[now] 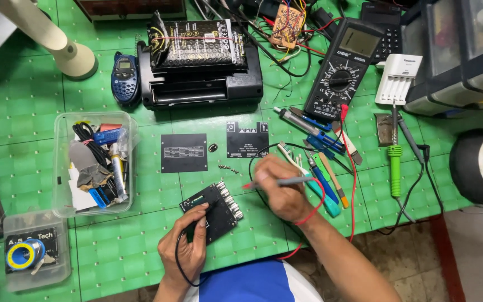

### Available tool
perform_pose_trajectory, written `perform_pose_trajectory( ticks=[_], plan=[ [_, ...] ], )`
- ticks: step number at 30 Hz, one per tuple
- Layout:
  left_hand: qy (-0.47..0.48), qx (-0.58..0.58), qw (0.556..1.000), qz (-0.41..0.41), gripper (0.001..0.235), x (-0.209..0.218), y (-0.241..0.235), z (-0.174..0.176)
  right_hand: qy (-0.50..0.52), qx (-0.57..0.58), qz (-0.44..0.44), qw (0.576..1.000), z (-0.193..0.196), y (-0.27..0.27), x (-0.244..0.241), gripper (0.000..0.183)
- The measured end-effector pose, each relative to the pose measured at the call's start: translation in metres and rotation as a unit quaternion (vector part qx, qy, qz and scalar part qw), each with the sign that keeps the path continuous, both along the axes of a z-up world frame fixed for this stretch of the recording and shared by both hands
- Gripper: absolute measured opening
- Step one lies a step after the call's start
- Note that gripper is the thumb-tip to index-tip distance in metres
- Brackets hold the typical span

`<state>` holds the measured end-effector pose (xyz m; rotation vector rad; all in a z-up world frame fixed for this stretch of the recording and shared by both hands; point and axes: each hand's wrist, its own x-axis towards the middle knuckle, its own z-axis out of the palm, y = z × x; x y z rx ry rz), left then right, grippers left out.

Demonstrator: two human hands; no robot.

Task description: Testing various components and contact points on a circuit board using a digital multimeter and probes.

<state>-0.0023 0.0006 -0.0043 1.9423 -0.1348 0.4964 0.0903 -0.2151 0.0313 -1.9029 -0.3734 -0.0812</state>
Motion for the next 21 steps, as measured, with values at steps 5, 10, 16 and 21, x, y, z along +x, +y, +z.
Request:
perform_pose_trajectory(
  ticks=[5, 10, 16, 21],
  plan=[
    [-0.001, -0.008, 1.0, 0.001, 0.009, 0.001, -0.001, 0.003, -0.2, -0.234, -0.211, 0.928, 0.012, -0.041, 0.029, 0.029],
    [-0.002, -0.006, 1.0, 0.011, 0.009, 0.002, -0.002, 0.007, -0.161, -0.451, -0.383, 0.79, 0.002, -0.091, 0.077, 0.023],
    [0.001, -0.004, 1.0, 0.009, 0.009, 0.002, -0.002, 0.009, -0.044, -0.424, -0.492, 0.759, -0.014, -0.114, 0.119, 0.038],
    [0.006, -0.008, 1.0, 0.011, 0.01, 0.001, -0.002, 0.008, -0.028, -0.403, -0.544, 0.736, -0.035, -0.127, 0.138, 0.03]
  ],
)
